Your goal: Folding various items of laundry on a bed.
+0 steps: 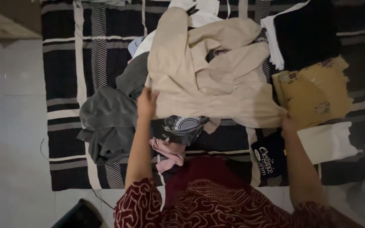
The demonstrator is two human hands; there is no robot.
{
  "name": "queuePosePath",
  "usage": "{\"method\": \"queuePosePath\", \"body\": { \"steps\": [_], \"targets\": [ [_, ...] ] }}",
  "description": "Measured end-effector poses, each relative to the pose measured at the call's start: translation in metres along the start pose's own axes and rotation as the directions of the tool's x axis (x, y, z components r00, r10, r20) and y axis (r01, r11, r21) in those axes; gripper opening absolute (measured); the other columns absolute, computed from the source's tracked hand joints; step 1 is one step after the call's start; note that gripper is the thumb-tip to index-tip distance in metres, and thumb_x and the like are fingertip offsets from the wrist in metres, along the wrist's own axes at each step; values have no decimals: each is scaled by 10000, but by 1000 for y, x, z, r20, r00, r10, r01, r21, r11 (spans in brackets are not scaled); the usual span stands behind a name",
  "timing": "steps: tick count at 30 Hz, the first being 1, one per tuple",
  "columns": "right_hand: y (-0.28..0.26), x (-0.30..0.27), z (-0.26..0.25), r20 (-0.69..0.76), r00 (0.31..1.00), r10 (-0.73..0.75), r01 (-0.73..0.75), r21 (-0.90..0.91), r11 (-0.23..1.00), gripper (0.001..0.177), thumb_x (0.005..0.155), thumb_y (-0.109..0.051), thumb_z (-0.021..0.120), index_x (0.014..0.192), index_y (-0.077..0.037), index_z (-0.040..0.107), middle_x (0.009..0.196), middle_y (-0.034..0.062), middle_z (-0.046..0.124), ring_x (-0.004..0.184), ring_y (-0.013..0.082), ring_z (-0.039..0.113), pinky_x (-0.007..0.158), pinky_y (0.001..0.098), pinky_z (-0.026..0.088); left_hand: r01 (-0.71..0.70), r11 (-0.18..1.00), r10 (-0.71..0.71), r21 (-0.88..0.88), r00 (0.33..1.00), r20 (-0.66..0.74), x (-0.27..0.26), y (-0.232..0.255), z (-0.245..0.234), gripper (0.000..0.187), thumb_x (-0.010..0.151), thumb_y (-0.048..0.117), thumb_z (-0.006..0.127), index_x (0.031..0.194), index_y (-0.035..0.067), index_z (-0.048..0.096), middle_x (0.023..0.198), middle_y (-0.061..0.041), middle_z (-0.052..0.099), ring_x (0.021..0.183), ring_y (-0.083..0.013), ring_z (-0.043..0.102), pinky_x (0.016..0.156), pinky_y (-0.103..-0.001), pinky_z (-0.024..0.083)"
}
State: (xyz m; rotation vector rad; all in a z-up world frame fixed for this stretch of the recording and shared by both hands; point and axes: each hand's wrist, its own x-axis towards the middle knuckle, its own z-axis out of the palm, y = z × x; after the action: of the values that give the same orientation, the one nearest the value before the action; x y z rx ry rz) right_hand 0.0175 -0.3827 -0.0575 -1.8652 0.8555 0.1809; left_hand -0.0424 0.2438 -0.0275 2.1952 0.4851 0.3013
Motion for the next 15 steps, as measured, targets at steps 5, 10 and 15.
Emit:
{"method": "queuePosePath", "body": {
  "steps": [5,10,15],
  "targets": [
    [24,20,-7,139,990,2,18,-141,990,598,991,-300,658,1463,31,500,1415,177,557,1204,283,562,992,381,487,262,879,-339,-399,931,-135,-47,-49,-11,260,1019,282,690,1086,31,684,933,-36,738,836,-90,656,772,-266,536],
    [41,24,-11,308,945,112,-126,26,992,596,991,-335,656,1428,45,514,1331,180,594,1144,287,588,908,403,502,310,883,-304,-353,950,74,-87,-45,-41,226,974,224,716,1087,30,690,888,-5,684,796,-74,586,736,-245,496],
    [32,14,-8,187,978,90,-44,-237,971,556,1016,-376,650,1390,32,592,1264,155,646,1089,256,603,926,362,495,339,797,-278,-500,940,196,-105,-89,-44,180,1022,187,709,1044,9,697,873,-1,630,822,-79,552,753,-250,458]
  ]
}}
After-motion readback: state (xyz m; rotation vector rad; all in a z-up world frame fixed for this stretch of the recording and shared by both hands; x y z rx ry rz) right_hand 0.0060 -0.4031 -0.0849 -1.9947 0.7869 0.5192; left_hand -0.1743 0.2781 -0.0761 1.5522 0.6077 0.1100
